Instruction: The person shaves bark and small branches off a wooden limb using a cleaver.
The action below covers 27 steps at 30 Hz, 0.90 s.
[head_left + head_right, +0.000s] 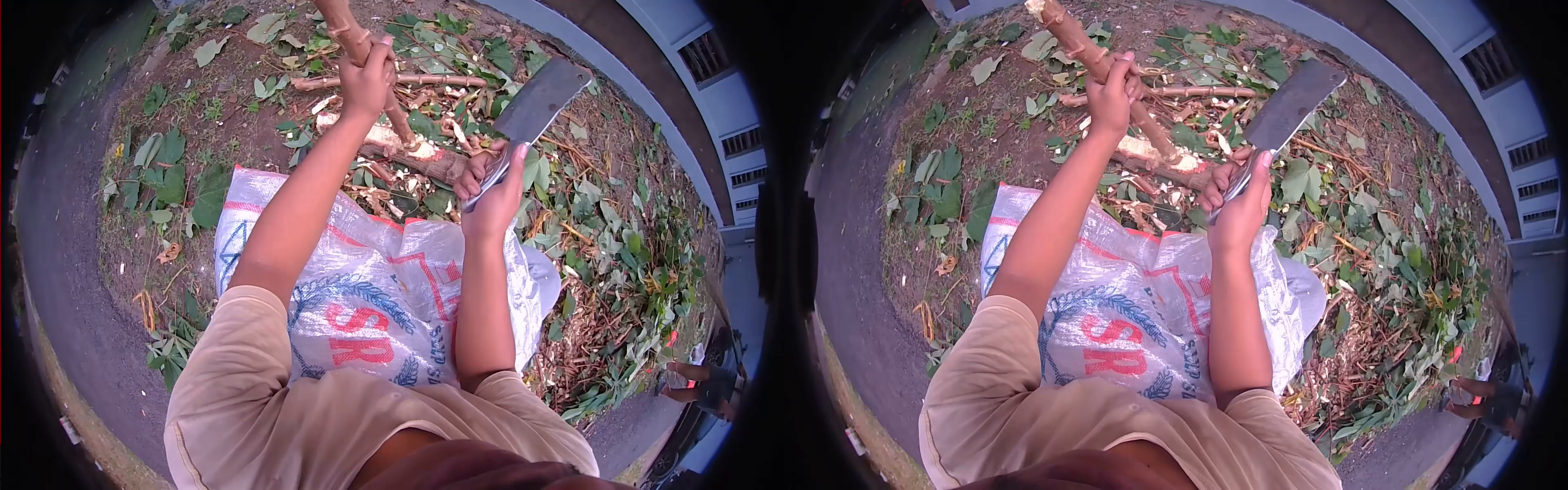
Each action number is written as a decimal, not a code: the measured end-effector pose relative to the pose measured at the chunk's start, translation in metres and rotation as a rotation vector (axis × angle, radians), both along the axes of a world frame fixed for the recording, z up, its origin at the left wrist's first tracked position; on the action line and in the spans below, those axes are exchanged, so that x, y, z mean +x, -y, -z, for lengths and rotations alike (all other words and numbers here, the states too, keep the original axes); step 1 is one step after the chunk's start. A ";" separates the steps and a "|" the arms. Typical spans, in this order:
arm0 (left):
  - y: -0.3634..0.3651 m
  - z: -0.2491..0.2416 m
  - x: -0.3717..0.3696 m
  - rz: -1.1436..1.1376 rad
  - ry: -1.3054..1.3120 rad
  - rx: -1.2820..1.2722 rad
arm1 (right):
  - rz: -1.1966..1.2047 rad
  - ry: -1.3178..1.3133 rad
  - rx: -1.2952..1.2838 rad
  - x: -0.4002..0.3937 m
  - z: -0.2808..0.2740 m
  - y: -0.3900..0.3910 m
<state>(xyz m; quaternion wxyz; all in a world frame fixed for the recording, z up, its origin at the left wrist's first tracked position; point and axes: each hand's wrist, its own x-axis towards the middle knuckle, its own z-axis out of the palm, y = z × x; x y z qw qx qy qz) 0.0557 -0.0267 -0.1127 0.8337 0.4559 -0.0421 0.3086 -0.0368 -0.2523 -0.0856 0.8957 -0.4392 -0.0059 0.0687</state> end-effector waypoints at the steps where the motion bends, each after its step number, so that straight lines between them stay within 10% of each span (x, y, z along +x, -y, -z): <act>1: 0.001 -0.001 -0.001 0.002 -0.004 0.001 | 0.002 -0.004 0.001 0.002 0.009 -0.007; 4: 0.008 -0.007 -0.001 0.006 -0.036 0.026 | 0.386 0.418 -0.017 0.002 0.091 -0.044; 7: 0.007 -0.005 0.003 -0.012 -0.035 0.080 | -0.324 -0.457 -0.316 -0.023 0.131 -0.058; 9: 0.001 0.000 0.004 -0.047 -0.082 0.095 | -0.324 -0.342 -0.387 -0.026 0.145 -0.061; 13: 0.000 -0.011 -0.002 -0.298 -0.234 0.112 | -0.289 -0.546 -0.145 -0.016 0.118 -0.051; 17: -0.005 -0.012 0.002 -0.287 -0.195 -0.130 | -0.456 -0.918 0.863 0.020 0.086 -0.005; 20: -0.001 -0.006 0.001 -0.191 -0.135 -0.113 | -0.426 -0.559 0.642 0.008 0.037 -0.001; 22: 0.003 -0.008 -0.001 -0.180 -0.126 -0.087 | 0.135 0.074 -0.016 -0.008 0.007 -0.017; 25: 0.008 -0.010 0.002 -0.151 -0.085 -0.033 | 0.504 0.626 -0.132 0.012 0.062 -0.039; 27: 0.005 -0.009 0.004 -0.065 -0.050 -0.032 | 0.174 0.237 -0.215 -0.024 0.111 -0.060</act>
